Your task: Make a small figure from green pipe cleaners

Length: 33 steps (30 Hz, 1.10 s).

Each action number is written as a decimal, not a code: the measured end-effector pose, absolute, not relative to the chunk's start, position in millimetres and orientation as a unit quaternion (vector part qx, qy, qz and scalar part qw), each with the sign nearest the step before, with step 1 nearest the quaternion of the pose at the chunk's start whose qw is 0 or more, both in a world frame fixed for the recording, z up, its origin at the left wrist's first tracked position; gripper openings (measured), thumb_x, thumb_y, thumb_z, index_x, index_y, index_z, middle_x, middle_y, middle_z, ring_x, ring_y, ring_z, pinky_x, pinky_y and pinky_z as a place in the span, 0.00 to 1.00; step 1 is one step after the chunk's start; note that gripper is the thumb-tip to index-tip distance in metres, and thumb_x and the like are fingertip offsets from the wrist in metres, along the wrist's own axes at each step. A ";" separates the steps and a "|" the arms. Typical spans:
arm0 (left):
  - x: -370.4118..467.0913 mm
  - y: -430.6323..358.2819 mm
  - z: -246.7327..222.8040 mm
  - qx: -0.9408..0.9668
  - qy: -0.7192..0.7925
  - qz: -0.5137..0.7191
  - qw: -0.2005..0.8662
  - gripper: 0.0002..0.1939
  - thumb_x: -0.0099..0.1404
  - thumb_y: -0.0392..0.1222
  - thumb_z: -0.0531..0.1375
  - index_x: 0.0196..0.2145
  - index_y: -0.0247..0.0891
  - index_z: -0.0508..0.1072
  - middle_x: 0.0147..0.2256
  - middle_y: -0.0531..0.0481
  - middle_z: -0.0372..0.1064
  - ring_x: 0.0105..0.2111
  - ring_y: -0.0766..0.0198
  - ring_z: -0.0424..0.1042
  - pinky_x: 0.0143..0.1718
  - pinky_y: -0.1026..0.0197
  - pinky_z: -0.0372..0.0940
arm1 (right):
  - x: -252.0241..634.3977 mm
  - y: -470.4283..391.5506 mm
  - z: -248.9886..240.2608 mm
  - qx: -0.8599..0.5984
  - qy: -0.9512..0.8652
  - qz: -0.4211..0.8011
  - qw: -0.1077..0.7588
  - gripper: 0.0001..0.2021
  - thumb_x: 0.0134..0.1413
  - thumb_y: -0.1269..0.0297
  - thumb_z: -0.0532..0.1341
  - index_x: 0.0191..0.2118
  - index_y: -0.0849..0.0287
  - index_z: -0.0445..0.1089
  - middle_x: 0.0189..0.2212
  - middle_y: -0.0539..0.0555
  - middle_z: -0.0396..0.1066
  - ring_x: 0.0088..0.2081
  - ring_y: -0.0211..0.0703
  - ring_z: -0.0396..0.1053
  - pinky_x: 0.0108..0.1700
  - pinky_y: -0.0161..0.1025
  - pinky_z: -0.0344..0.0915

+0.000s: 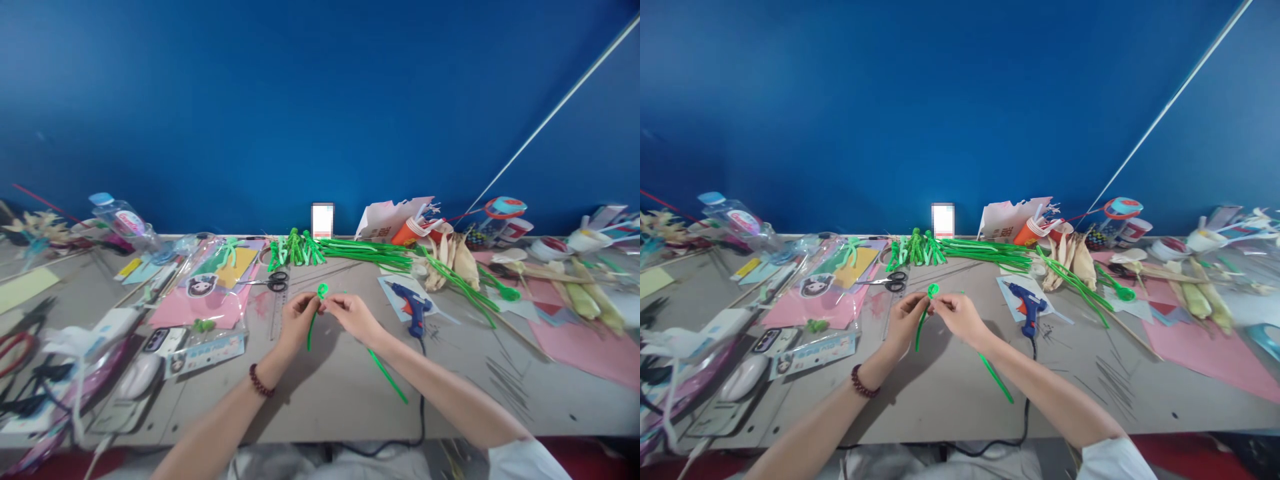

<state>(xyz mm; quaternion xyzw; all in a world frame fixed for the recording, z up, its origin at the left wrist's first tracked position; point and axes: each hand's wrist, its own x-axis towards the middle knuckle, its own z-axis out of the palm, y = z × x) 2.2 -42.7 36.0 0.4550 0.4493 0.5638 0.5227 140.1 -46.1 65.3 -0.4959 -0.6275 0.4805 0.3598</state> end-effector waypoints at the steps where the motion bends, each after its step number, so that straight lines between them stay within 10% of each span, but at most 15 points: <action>1: 2.2 -42.9 37.9 0.445 0.445 0.559 0.539 0.09 0.52 0.44 0.63 0.25 0.34 0.74 0.20 0.52 0.68 0.23 0.67 0.65 0.28 0.65 0.61 | 140.5 -45.5 64.5 -0.495 -0.631 0.475 0.362 0.15 0.52 0.57 0.54 0.27 0.63 0.73 0.19 0.49 0.64 0.20 0.32 0.55 0.22 0.31 0.49; 12: -1.6 -41.3 42.9 0.429 0.448 0.527 0.581 0.10 0.51 0.44 0.62 0.22 0.34 0.70 0.15 0.57 0.57 0.17 0.73 0.54 0.20 0.67 0.46 | 145.2 -41.3 54.4 -0.526 -0.638 0.437 0.354 0.17 0.51 0.56 0.54 0.27 0.63 0.73 0.16 0.46 0.57 0.19 0.31 0.50 0.20 0.31 0.48; 33: -4.5 -40.6 51.7 0.260 0.358 0.465 0.767 0.06 0.52 0.37 0.61 0.21 0.33 0.68 0.18 0.55 0.56 0.19 0.73 0.55 0.23 0.68 0.53 | 147.7 -36.3 47.8 -0.525 -0.673 0.364 0.373 0.17 0.52 0.58 0.54 0.26 0.64 0.74 0.17 0.49 0.64 0.22 0.35 0.58 0.25 0.31 0.53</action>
